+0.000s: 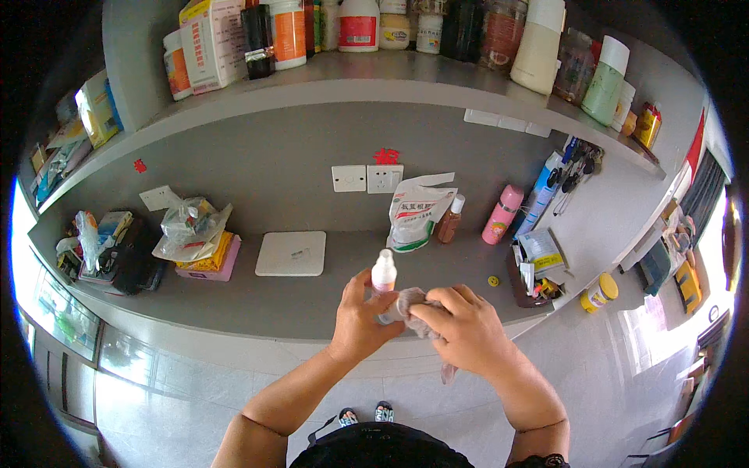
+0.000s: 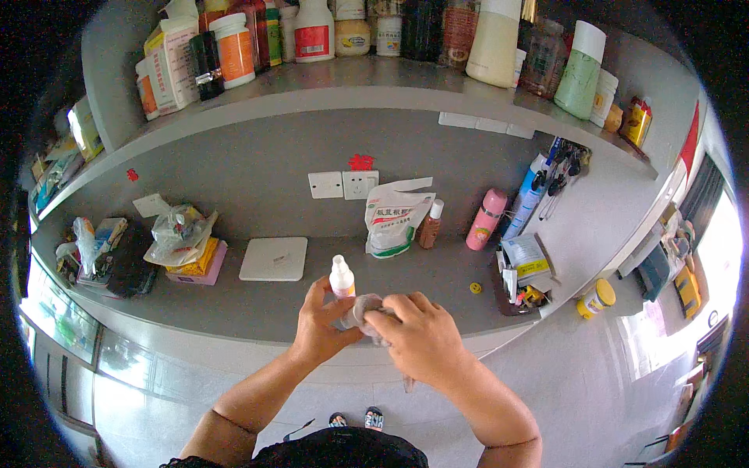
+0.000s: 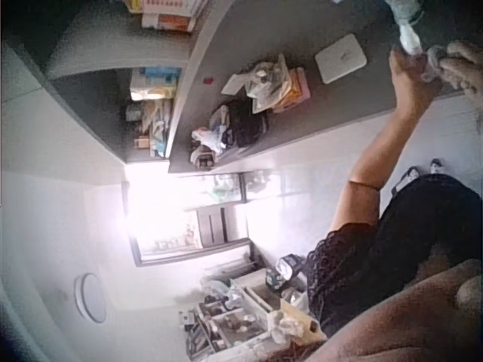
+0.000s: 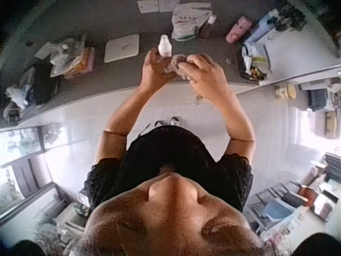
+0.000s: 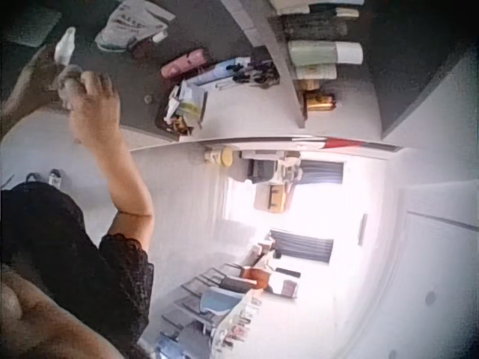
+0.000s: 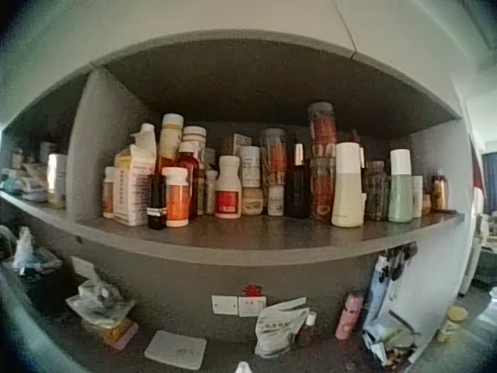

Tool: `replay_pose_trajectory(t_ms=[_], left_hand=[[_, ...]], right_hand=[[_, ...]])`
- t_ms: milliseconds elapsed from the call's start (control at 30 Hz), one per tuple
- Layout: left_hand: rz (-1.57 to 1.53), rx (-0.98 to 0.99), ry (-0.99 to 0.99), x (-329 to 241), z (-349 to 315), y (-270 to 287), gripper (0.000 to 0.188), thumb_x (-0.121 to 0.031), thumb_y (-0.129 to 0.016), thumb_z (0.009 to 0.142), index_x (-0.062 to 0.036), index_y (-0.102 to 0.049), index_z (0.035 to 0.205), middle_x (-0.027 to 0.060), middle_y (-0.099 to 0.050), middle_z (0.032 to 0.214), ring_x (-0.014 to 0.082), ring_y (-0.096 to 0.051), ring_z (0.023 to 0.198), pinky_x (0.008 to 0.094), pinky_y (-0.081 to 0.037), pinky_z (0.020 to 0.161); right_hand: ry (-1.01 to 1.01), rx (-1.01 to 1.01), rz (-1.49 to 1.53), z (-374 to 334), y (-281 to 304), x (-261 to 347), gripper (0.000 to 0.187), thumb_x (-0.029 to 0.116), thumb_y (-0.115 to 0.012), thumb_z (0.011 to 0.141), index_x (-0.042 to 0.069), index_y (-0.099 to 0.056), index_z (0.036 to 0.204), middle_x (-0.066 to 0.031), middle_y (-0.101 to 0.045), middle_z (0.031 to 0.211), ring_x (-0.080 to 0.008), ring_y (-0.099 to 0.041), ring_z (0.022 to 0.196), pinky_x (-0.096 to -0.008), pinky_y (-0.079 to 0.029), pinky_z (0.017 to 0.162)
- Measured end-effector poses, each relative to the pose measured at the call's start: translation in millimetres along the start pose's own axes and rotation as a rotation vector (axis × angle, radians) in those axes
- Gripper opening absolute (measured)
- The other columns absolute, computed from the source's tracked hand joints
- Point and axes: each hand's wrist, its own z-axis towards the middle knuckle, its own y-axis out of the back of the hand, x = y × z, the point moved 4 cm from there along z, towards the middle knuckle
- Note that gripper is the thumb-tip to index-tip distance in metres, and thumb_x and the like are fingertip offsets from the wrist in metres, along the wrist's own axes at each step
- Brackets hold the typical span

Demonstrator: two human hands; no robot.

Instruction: The person wipes a countertop and an open shelf with a cloth, moving various items aside to clean underneath. They handle a bottle, a pink thermos, and multiple cosmetic containers, wiping each before placing them back on the shelf.

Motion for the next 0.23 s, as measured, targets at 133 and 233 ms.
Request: replay_pose_trajectory(t_ms=[133, 233], left_hand=[[-0.042, -0.041, 0.151, 56.2, -7.4, -42.8, 0.044, -0.030, -0.087, 0.066, -0.0123, -0.075, 0.104, 0.0191, -0.049, 0.131, 0.0349, -0.053, 0.116, 0.0442, -0.049, 0.092], [-0.017, -0.064, 0.265, 97.4, -17.1, -84.7, 0.048, -0.033, -0.089, 0.064, -0.0131, -0.074, 0.106, 0.0178, -0.046, 0.135, 0.0342, -0.048, 0.122, 0.0436, -0.046, 0.097]], right_hand=[[-0.175, 0.103, 0.018, -35.2, -22.8, -28.6, 0.040, 0.010, -0.072, 0.066, 0.018, -0.067, 0.105, -0.0021, -0.058, 0.101, -0.0270, -0.060, 0.094, -0.0403, -0.053, 0.078], [-0.308, 0.068, 0.024, -55.8, -45.2, -43.5, 0.053, 0.012, -0.075, 0.063, 0.021, -0.067, 0.115, -0.0038, -0.059, 0.106, -0.0288, -0.059, 0.098, -0.0406, -0.053, 0.082]])
